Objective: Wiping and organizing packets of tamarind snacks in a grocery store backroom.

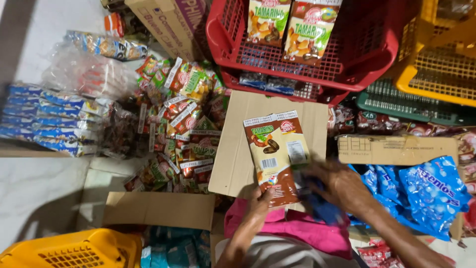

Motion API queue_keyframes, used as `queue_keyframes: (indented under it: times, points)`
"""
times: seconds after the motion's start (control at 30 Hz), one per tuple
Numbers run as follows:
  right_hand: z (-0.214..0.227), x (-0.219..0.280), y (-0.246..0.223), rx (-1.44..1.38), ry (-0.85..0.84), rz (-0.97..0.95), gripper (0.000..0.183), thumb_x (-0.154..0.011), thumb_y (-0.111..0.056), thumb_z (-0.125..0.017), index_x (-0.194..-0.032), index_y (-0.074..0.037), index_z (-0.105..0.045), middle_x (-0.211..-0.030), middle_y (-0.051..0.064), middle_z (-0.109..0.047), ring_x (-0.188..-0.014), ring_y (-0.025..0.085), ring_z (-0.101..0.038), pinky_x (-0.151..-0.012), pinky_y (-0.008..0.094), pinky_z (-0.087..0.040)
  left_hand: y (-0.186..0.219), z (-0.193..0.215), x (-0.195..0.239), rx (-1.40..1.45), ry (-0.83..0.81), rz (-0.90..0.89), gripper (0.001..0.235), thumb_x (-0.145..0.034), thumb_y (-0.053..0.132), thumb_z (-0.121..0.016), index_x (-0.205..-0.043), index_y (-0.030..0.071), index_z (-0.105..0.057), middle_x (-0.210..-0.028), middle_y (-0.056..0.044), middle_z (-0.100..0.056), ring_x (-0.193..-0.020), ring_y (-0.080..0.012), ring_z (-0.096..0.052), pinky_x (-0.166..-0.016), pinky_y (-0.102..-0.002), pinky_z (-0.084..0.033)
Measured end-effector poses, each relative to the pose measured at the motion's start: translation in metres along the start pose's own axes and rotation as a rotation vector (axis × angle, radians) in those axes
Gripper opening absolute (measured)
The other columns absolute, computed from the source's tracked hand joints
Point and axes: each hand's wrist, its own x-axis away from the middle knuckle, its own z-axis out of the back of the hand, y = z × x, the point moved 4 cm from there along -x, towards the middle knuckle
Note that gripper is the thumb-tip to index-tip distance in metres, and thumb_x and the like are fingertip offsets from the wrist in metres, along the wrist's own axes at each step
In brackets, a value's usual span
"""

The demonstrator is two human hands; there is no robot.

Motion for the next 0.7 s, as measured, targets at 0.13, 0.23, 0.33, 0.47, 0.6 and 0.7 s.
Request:
queue_keyframes:
  times: [0.13, 0.23, 0.33, 0.47, 0.6, 0.7]
  points:
    - [0.003, -0.015, -0.060, -0.107, 0.729, 0.328, 0.052, -0.080, -0.038, -0.076, -0.128, -0.018, -0.070, -0.138, 0.011, -0.062, -0.125, 0.037, -0.056, -0.096, 0.054, -0.046, 0.011, 0.017, 0.008, -0.149, 0.015, 0.094, 0.036, -0.099, 0.013, -0.057, -0.133, 0.002, -0.058, -0.116, -0.012, -0.069, -0.099, -0.0281, -0.070, -0.081, -0.046, -0.069]
    - [-0.024, -0.059, -0.060, 0.027, 0.757, 0.435, 0.051, -0.082, -0.042, -0.074, -0.129, -0.023, -0.070, -0.149, 0.009, -0.054, -0.136, 0.038, -0.046, -0.095, 0.063, -0.039, -0.003, 0.047, -0.003, -0.323, 0.020, -0.006, 0.034, -0.101, 0.010, -0.060, -0.133, -0.001, -0.064, -0.114, -0.017, -0.071, -0.097, -0.0308, -0.068, -0.082, -0.044, -0.065]
    - [-0.012, -0.105, -0.021, 0.111, 0.826, 0.284, 0.040, -0.089, -0.039, -0.068, -0.128, -0.029, -0.071, -0.148, 0.008, -0.055, -0.129, 0.035, -0.051, -0.094, 0.060, -0.043, 0.032, 0.024, 0.018, -0.296, 0.024, -0.009, 0.032, -0.103, 0.014, -0.059, -0.131, -0.001, -0.067, -0.118, -0.015, -0.072, -0.104, -0.0292, -0.069, -0.085, -0.046, -0.062]
    - [0.015, -0.143, 0.041, 0.057, 0.910, 0.024, 0.035, -0.096, -0.037, -0.062, -0.128, -0.029, -0.071, -0.137, 0.013, -0.061, -0.111, 0.034, -0.061, -0.090, 0.054, -0.049, 0.008, 0.031, 0.005, -0.085, 0.011, 0.093, 0.036, -0.098, 0.018, -0.063, -0.130, 0.002, -0.065, -0.123, -0.013, -0.072, -0.113, -0.0290, -0.070, -0.091, -0.053, -0.066]
    - [0.002, -0.125, 0.010, -0.011, 0.774, -0.035, 0.036, -0.101, -0.035, -0.057, -0.134, -0.033, -0.069, -0.119, 0.012, -0.066, -0.102, 0.029, -0.063, -0.090, 0.046, -0.053, 0.018, 0.036, -0.002, -0.069, -0.011, 0.150, 0.044, -0.091, 0.023, -0.069, -0.132, 0.010, -0.061, -0.126, -0.010, -0.070, -0.118, -0.0270, -0.065, -0.089, -0.055, -0.062]
    - [-0.022, -0.093, -0.024, -0.025, 0.941, 0.182, 0.043, -0.092, -0.033, -0.063, -0.133, -0.025, -0.069, -0.135, 0.018, -0.065, -0.104, 0.034, -0.062, -0.081, 0.048, -0.051, 0.000, 0.059, -0.021, -0.026, 0.177, 0.243, 0.054, -0.090, 0.021, -0.081, -0.135, 0.003, -0.057, -0.126, -0.020, -0.068, -0.121, -0.0307, -0.068, -0.096, -0.053, -0.064]
